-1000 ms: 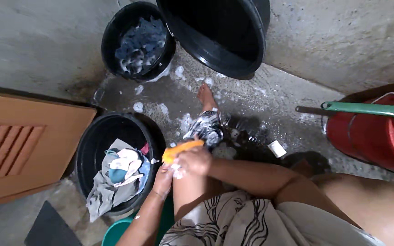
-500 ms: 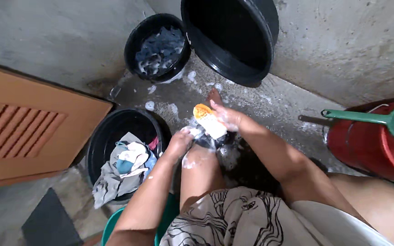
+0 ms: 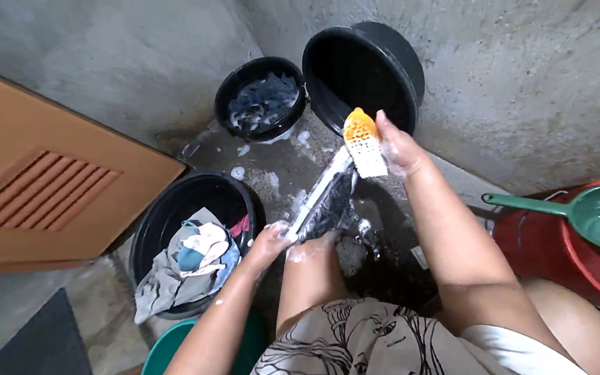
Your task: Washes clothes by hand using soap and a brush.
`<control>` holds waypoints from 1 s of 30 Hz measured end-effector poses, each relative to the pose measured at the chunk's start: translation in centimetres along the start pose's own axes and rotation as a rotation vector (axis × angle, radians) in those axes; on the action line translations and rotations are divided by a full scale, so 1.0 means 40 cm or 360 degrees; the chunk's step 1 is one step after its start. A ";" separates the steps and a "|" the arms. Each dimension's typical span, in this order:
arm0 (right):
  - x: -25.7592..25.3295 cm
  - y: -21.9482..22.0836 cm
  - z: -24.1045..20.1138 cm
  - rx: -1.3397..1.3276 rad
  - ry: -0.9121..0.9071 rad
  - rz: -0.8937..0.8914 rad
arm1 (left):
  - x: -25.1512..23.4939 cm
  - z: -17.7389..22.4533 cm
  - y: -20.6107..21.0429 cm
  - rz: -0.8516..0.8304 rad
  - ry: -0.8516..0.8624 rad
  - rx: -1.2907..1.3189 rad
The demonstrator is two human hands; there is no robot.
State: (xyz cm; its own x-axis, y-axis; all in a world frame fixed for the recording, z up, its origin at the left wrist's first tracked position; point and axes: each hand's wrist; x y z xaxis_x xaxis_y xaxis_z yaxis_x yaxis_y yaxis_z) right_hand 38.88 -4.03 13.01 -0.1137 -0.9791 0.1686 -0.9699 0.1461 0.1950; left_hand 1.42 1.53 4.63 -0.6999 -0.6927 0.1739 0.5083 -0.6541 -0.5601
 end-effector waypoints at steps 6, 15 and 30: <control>-0.119 0.148 0.316 0.1173 0.0245 -0.0051 | 0.083 -0.113 0.099 0.0286 -0.0040 0.0286; -0.013 0.304 0.506 0.1357 -0.0016 -0.0203 | 0.096 -0.144 0.122 0.0430 -0.0234 0.0644; -0.100 0.189 0.536 0.1447 0.0290 -0.0169 | 0.074 -0.152 0.118 0.0373 -0.0203 0.0672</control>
State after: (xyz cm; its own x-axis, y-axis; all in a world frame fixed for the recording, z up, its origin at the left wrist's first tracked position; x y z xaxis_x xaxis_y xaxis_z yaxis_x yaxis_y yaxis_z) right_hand 27.39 -2.04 -6.91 -0.0540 -0.9324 0.3573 -0.7780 -0.1850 -0.6004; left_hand -1.29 -1.75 -2.42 -0.4890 -0.8502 0.1951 0.8218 -0.5240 -0.2236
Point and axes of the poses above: each hand's wrist, its own x-axis away from the middle knuckle, its own y-axis out of the palm, z = x × y, and after that the axes turned 4 degrees about y, right-handed
